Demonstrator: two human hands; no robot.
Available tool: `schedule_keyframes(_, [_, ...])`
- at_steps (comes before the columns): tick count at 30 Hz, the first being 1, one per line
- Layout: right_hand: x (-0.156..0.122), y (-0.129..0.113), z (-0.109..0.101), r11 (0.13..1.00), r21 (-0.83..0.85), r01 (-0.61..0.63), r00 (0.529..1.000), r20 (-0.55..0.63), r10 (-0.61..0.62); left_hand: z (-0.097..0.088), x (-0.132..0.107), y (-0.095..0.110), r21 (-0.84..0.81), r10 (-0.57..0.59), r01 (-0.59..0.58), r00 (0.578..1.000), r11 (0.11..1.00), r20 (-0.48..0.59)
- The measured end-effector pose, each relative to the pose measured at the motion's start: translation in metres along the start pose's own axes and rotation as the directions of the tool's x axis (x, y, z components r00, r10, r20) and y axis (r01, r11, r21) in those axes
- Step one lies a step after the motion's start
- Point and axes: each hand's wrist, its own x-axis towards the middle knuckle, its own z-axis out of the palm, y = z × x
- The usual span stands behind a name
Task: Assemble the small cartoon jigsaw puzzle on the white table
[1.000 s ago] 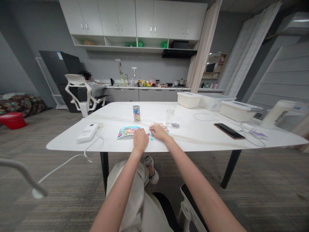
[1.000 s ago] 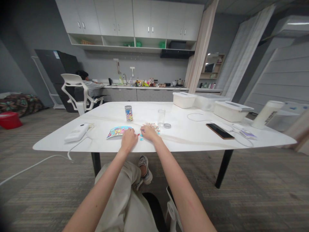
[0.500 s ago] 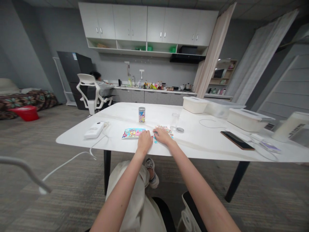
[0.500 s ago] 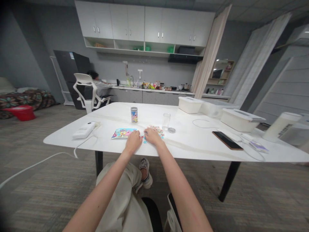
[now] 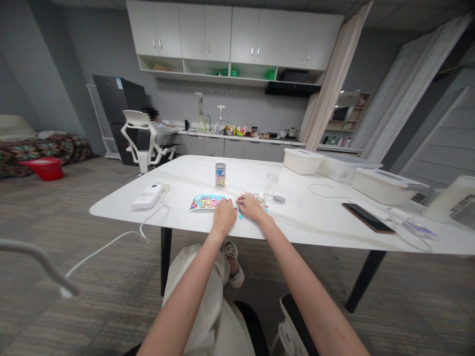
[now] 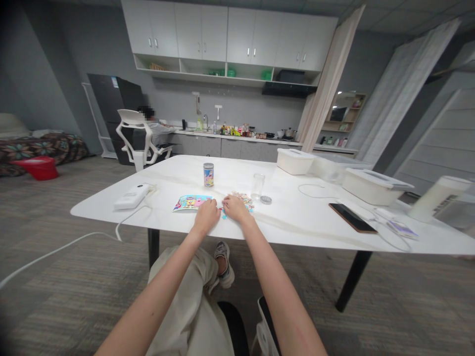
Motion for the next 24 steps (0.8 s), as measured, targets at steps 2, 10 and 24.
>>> schedule_keyframes(2, [0.0002,0.0007,0.0016,1.0,-0.008,-0.005,1.0,-0.011,0.005,-0.0009,-0.0002,0.0001,0.004,-0.002,0.002,1.0,1.0,0.001])
schedule_keyframes(10, [0.0024,0.0037,0.0087,1.0,0.02,-0.016,1.0,-0.009,0.016,-0.003,-0.0013,0.0008,0.001,-0.007,0.006,1.0,1.0,0.008])
schedule_keyframes(24, [0.0022,0.0018,0.0036,0.986,0.16,0.054,0.998,-0.022,-0.052,-0.0013,-0.0015,0.0002,0.0,0.001,-0.001,1.0,1.0,-0.003])
